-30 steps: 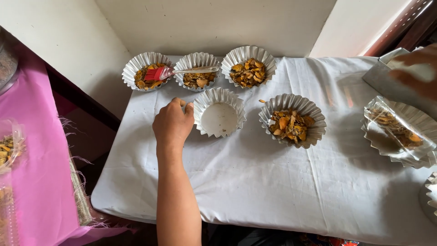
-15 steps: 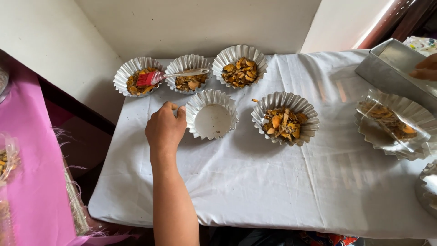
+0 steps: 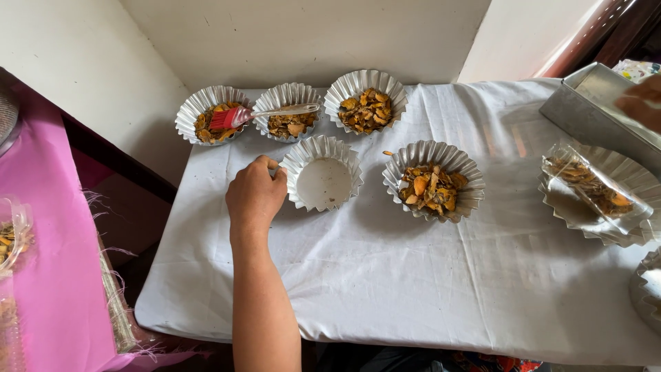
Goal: Packaging dried leaves by transferring them from foil liners into small plastic bags and using a brush to clear the liners.
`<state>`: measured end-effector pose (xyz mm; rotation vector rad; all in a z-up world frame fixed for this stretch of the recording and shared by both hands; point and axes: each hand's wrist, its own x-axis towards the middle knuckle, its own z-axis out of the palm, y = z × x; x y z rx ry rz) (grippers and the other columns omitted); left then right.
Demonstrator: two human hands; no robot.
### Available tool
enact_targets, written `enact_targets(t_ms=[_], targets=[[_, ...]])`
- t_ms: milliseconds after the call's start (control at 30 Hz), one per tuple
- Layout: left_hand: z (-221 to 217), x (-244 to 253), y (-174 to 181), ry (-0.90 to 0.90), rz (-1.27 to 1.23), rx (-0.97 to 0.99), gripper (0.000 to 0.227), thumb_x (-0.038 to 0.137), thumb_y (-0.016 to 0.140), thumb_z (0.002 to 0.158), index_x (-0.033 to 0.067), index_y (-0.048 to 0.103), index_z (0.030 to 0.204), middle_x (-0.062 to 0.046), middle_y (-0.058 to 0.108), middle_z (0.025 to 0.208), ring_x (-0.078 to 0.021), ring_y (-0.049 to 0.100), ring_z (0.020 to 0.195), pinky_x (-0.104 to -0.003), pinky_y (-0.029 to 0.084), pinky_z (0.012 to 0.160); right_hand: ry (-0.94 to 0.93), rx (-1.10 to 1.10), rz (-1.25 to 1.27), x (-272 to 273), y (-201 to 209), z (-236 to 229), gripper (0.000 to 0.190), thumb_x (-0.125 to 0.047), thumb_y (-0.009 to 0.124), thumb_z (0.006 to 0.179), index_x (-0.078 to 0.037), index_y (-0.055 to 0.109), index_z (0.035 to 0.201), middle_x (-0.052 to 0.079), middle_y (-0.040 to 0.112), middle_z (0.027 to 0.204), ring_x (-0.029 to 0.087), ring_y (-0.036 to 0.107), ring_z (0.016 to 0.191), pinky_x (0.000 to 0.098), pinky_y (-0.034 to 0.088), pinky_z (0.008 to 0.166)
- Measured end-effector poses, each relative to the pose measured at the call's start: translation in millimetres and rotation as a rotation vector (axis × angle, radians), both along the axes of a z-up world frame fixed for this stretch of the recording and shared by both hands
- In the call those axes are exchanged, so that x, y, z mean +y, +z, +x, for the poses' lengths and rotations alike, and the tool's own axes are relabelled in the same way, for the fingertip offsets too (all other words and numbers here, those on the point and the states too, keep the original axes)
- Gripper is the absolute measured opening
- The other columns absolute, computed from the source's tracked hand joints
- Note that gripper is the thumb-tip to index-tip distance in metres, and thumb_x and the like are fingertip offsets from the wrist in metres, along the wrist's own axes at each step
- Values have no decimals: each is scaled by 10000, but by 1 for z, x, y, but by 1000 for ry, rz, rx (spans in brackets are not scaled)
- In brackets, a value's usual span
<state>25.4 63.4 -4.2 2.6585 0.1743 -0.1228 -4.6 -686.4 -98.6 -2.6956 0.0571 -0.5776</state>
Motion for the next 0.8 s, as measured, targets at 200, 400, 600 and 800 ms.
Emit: enact_targets(t_ms=[200,400,600,800], targets=[[-6,-2,8,-20,-143,-31,268,103,497,883,64,693,1062,-99,733,921,-285,645,745,-448,494,631,7,808,-412,357,180,-82,658,-695,644,770,-442,581,1374,-241,585,1452,100,733,1162,361,609,991],[-21,-5,37,11,-449,20,378,172,539,831,50,729,1134,-56,788,920,-198,727,655,-296,520,655,521,472,-410,345,96,-68,436,-498,665,891,-299,656,1279,-51,609,1264,229,788,729,372,642,800],[-23,-2,40,-3,-828,-218,278,135,681,860,-4,744,1092,-44,660,673,-116,583,560,-269,600,544,668,533,-130,401,114,-69,637,-442,653,921,-250,493,1506,38,576,1496,270,641,1264,448,430,1120],[-34,-29,35,-194,-873,-265,294,225,718,833,46,780,1057,-10,696,696,-58,514,562,-231,427,501,604,213,169,410,122,-81,1255,-360,887,686,-281,72,1637,134,732,1271,250,776,1097,414,591,978]])
